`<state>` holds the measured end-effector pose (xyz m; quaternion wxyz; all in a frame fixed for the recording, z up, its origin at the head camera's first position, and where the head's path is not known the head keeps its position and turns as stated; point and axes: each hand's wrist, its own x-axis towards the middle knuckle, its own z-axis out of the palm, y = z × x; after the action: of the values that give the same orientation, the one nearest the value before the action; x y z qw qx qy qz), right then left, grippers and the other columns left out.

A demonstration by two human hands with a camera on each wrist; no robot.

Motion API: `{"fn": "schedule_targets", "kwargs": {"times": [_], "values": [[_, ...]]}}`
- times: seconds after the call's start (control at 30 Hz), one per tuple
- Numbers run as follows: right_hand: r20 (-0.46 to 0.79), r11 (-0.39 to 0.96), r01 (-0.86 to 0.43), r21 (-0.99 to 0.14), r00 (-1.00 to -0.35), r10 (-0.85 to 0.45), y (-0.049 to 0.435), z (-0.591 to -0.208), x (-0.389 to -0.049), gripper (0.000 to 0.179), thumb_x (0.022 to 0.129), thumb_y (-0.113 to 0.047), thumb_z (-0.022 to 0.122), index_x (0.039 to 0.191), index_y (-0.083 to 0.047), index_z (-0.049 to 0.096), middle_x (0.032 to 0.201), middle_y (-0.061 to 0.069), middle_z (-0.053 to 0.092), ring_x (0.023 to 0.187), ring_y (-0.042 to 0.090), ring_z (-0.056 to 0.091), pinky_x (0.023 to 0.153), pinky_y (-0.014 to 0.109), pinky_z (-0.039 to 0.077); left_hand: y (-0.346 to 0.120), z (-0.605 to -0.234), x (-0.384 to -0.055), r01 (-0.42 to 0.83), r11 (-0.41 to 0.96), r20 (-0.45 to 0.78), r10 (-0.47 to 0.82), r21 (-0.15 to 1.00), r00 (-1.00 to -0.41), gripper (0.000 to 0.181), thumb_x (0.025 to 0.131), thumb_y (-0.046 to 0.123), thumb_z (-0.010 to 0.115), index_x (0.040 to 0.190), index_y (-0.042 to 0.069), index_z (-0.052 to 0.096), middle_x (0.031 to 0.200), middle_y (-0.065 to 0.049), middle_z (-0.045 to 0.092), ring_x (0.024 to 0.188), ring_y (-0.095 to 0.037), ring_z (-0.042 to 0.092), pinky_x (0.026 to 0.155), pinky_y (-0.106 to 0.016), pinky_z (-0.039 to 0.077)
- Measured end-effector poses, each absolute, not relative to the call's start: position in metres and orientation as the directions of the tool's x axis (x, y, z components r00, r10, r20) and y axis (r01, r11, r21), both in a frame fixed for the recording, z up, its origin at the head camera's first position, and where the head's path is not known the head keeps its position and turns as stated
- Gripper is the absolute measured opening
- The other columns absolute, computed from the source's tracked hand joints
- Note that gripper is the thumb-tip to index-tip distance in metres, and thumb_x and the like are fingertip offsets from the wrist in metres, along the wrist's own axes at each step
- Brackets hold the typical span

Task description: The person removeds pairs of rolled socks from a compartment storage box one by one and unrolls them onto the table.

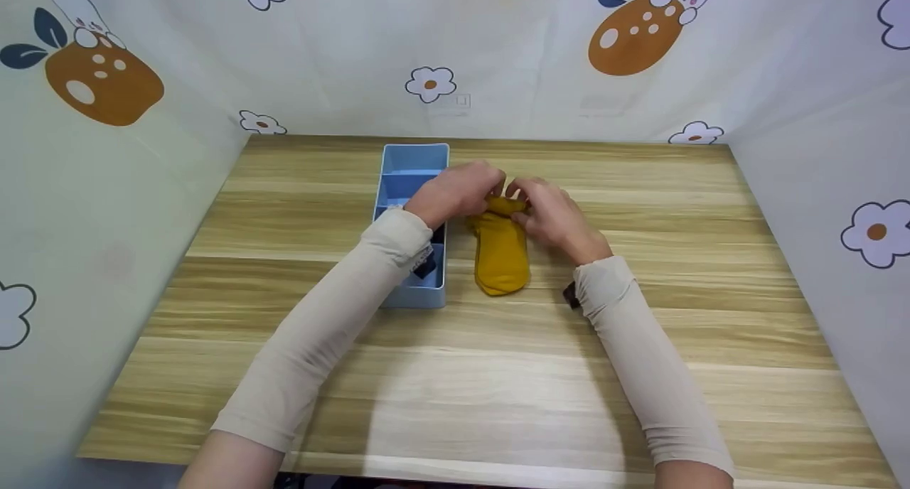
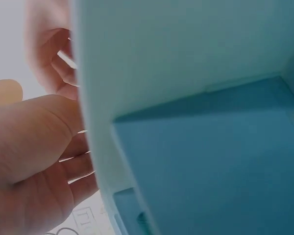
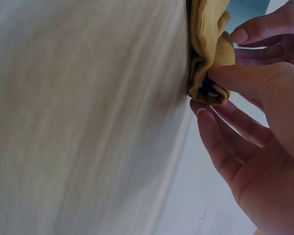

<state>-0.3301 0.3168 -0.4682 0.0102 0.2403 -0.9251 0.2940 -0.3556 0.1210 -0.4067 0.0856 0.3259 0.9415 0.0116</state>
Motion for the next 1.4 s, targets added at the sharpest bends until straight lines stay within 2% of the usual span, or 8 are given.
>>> {"fn": "schedule_targets", "kwargs": {"times": [0.13,0.27,0.5,0.87,1.0,1.13,1.27,1.4], "values": [[0.139,0.716,-0.44,-0.542,-0.887,-0.44,0.319,-0.468,-0.331,0.028,0.098,0.005,0.071,0.126,0.003,0.068,0.122,0.025,0.074,0.112,0.045,0.074,0.098,0.061,0.059,0.124,-0.401,-0.356,0.606,0.79,-0.172,0.613,0.097,-0.771,0.021,0.109,0.01,0.061,0.126,0.013,0.074,0.12,-0.004,0.076,0.096,-0.017,0.064,0.092,-0.035,0.061],[0.118,0.728,-0.422,-0.539,-0.894,-0.432,0.32,-0.467,-0.331,0.029,0.1,0.003,0.069,0.128,0.004,0.069,0.126,0.026,0.073,0.115,0.046,0.073,0.1,0.061,0.058,0.126,-0.397,-0.358,0.634,0.766,-0.171,0.643,0.111,-0.747,0.017,0.108,0.01,0.062,0.119,0.012,0.074,0.108,-0.003,0.072,0.092,-0.017,0.059,0.085,-0.031,0.055],[0.117,0.741,-0.416,-0.528,-0.899,-0.421,0.319,-0.468,-0.333,0.032,0.095,0.002,0.077,0.126,0.007,0.069,0.127,0.027,0.069,0.114,0.047,0.072,0.099,0.06,0.059,0.127,-0.396,-0.363,0.639,0.756,-0.203,0.654,0.14,-0.729,0.019,0.108,0.012,0.062,0.123,0.011,0.074,0.1,-0.002,0.062,0.09,-0.017,0.055,0.081,-0.028,0.046],[0.148,0.744,-0.424,-0.517,-0.9,-0.41,0.322,-0.469,-0.338,0.029,0.1,0.0,0.067,0.129,0.002,0.061,0.117,0.025,0.076,0.113,0.042,0.074,0.098,0.06,0.058,0.126,-0.401,-0.374,0.638,0.757,-0.211,0.653,0.144,-0.727,0.03,0.105,0.002,0.061,0.131,0.012,0.072,0.13,-0.004,0.075,0.109,-0.019,0.065,0.103,-0.033,0.057],[0.196,0.739,-0.458,-0.494,-0.887,-0.418,0.323,-0.469,-0.34,0.024,0.099,0.0,0.066,0.123,0.002,0.062,0.112,0.025,0.078,0.11,0.042,0.076,0.096,0.059,0.058,0.129,-0.404,-0.378,0.64,0.758,-0.188,0.652,0.127,-0.735,0.028,0.105,0.003,0.061,0.128,0.012,0.074,0.128,-0.004,0.076,0.108,-0.019,0.066,0.1,-0.034,0.058],[0.204,0.736,-0.457,-0.499,-0.888,-0.413,0.323,-0.469,-0.343,0.023,0.1,0.001,0.065,0.123,0.002,0.063,0.117,0.025,0.077,0.111,0.044,0.075,0.096,0.06,0.059,0.131,-0.406,-0.38,0.644,0.757,-0.167,0.653,0.115,-0.738,0.027,0.106,0.003,0.06,0.127,0.013,0.073,0.125,-0.004,0.075,0.101,-0.017,0.062,0.096,-0.034,0.057],[0.222,0.716,-0.451,-0.533,-0.891,-0.396,0.323,-0.47,-0.346,0.02,0.1,0.005,0.064,0.12,0.003,0.066,0.123,0.025,0.072,0.117,0.043,0.071,0.096,0.059,0.061,0.13,-0.41,-0.382,0.654,0.747,-0.14,0.664,0.114,-0.734,0.028,0.107,0.002,0.06,0.128,0.015,0.073,0.126,-0.003,0.075,0.106,-0.017,0.064,0.099,-0.033,0.057],[0.244,0.699,-0.46,-0.548,-0.887,-0.392,0.324,-0.472,-0.349,0.016,0.099,0.006,0.066,0.115,0.004,0.07,0.12,0.024,0.07,0.116,0.04,0.07,0.093,0.055,0.063,0.13,-0.412,-0.384,0.662,0.741,-0.112,0.672,0.111,-0.732,0.025,0.107,0.004,0.06,0.125,0.015,0.075,0.123,-0.005,0.075,0.108,-0.018,0.067,0.097,-0.034,0.058]]}}
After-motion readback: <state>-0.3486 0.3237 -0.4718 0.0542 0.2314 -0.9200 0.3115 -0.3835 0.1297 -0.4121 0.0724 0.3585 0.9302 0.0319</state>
